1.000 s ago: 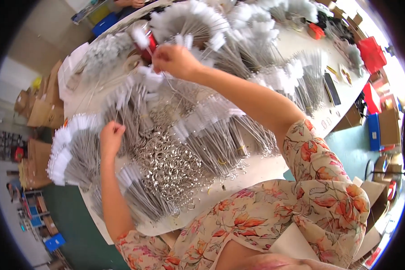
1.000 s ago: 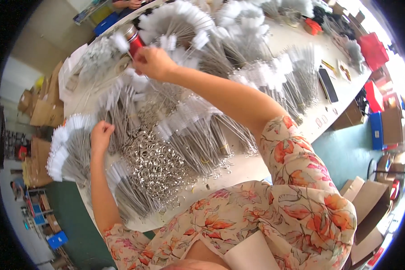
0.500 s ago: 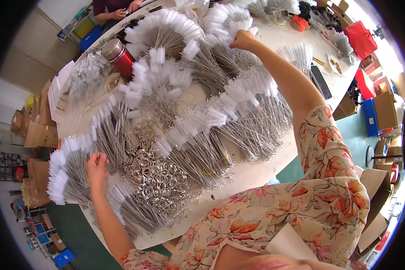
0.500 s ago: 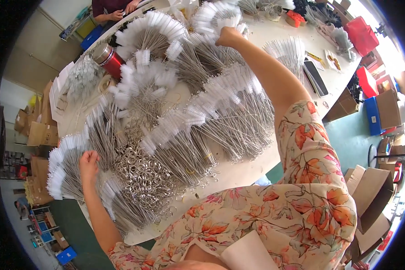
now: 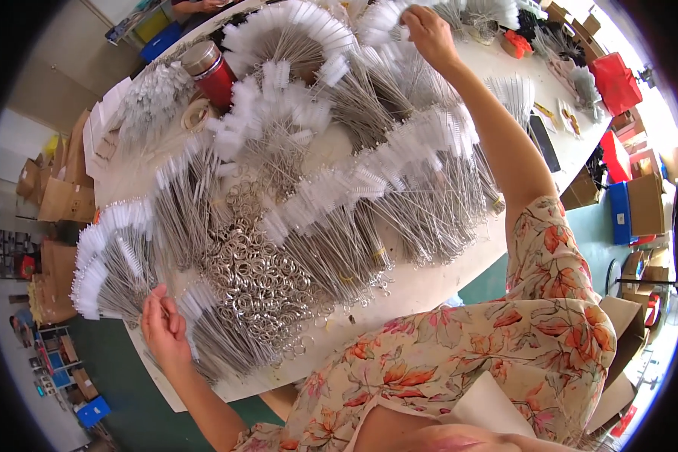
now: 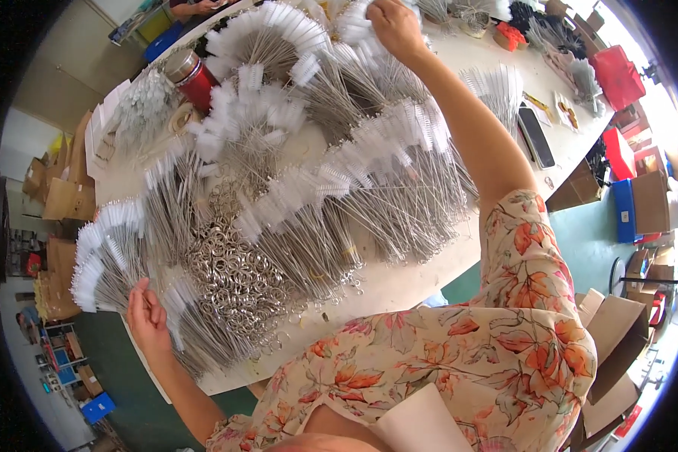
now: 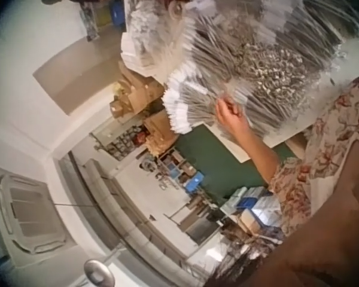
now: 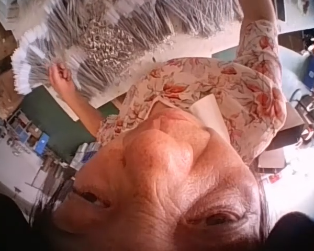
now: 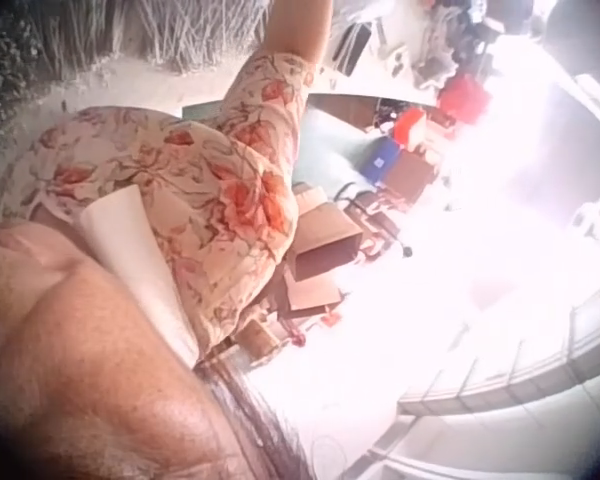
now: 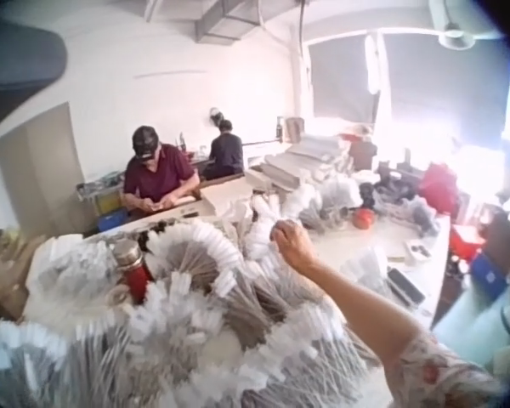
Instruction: The recorder is manually attaching small metal rings to plastic brush heads at an assembly station.
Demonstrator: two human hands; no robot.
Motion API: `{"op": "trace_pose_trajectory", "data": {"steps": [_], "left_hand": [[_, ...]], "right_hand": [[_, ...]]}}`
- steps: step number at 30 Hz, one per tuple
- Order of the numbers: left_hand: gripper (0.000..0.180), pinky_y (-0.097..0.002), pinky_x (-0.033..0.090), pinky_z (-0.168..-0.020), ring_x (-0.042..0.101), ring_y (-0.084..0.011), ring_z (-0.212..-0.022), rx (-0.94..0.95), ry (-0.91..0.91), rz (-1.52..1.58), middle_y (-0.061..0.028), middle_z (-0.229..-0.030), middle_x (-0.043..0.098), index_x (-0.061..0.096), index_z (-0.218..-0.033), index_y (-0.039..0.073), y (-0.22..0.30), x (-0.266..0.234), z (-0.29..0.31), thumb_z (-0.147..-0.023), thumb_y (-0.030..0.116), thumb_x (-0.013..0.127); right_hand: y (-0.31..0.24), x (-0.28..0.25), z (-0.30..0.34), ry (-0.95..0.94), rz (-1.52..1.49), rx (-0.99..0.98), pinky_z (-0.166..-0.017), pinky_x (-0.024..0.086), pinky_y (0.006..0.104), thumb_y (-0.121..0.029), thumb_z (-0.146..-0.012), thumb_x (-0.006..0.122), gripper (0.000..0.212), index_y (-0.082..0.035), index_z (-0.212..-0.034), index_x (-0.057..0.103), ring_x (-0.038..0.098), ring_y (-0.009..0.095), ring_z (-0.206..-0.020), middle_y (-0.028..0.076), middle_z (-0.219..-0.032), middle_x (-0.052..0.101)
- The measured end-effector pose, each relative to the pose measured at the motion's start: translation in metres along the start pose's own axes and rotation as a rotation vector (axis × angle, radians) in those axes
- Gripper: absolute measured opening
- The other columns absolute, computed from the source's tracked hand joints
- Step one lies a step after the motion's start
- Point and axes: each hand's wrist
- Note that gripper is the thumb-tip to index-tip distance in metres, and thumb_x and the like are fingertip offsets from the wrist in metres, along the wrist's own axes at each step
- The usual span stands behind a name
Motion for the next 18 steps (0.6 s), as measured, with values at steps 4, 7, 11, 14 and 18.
{"op": "trace_pose_trajectory", "data": {"steps": [4, 7, 11, 14, 18], "left_hand": [[0.028, -0.0174, 0.017, -0.037, 0.025, -0.0018, -0.043, 0.008, -0.091, 0.045, -0.0001, -0.062, 0.045, 0.057, -0.097, 0.0, -0.002, -0.002, 0.022, -0.095, 0.025, 0.045], [0.029, -0.0174, 0.016, -0.037, 0.023, -0.0016, -0.042, 0.001, -0.056, 0.036, 0.0002, -0.06, 0.044, 0.057, -0.094, 0.0, -0.006, 0.005, 0.033, -0.095, 0.026, 0.045], [0.028, -0.0175, 0.016, -0.038, 0.023, -0.0017, -0.042, 0.011, -0.076, 0.013, 0.0, -0.061, 0.044, 0.058, -0.092, 0.0, -0.007, -0.008, 0.048, -0.095, 0.025, 0.045], [0.028, -0.0179, 0.017, -0.038, 0.023, -0.0018, -0.043, 0.005, -0.042, 0.019, -0.0003, -0.061, 0.044, 0.057, -0.092, 0.0, -0.004, -0.008, 0.059, -0.095, 0.024, 0.045], [0.028, -0.0179, 0.017, -0.038, 0.023, -0.0019, -0.043, 0.013, -0.03, 0.044, -0.0001, -0.061, 0.044, 0.057, -0.093, 0.0, -0.008, -0.023, 0.069, -0.095, 0.024, 0.045]], "right_hand": [[-0.062, 0.016, 0.015, -0.638, 0.098, -0.283, -0.061, 0.048, 0.0289, -0.021, -0.081, 0.052, 0.016, -0.011, -0.085, 0.064, 0.06, 0.02, -0.07, 0.004, -0.083, 0.062], [-0.068, 0.057, 0.037, -0.96, 0.43, -0.83, -0.072, 0.048, 0.0333, -0.017, -0.082, 0.046, 0.018, -0.012, -0.079, 0.063, 0.06, 0.023, -0.08, 0.003, -0.086, 0.062], [-0.135, 0.073, 0.041, -0.959, 0.285, -0.294, -0.08, 0.047, 0.0368, -0.023, -0.082, 0.044, 0.024, -0.012, -0.083, 0.064, 0.06, 0.025, -0.086, 0.004, -0.093, 0.063], [-0.154, 0.124, 0.033, -0.815, 0.323, -0.252, -0.08, 0.048, 0.0397, -0.027, -0.081, 0.043, 0.028, -0.012, -0.094, 0.063, 0.06, 0.027, -0.093, 0.007, -0.103, 0.062], [-0.229, 0.146, 0.059, -0.939, 0.236, -0.259, -0.08, 0.048, 0.0425, -0.022, -0.082, 0.043, 0.03, -0.01, -0.099, 0.064, 0.06, 0.031, -0.098, 0.012, -0.106, 0.061]]}}
Point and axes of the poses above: each hand's wrist, its own z-axis away from the middle knuckle, its own x-axis out of the palm, y = z × x
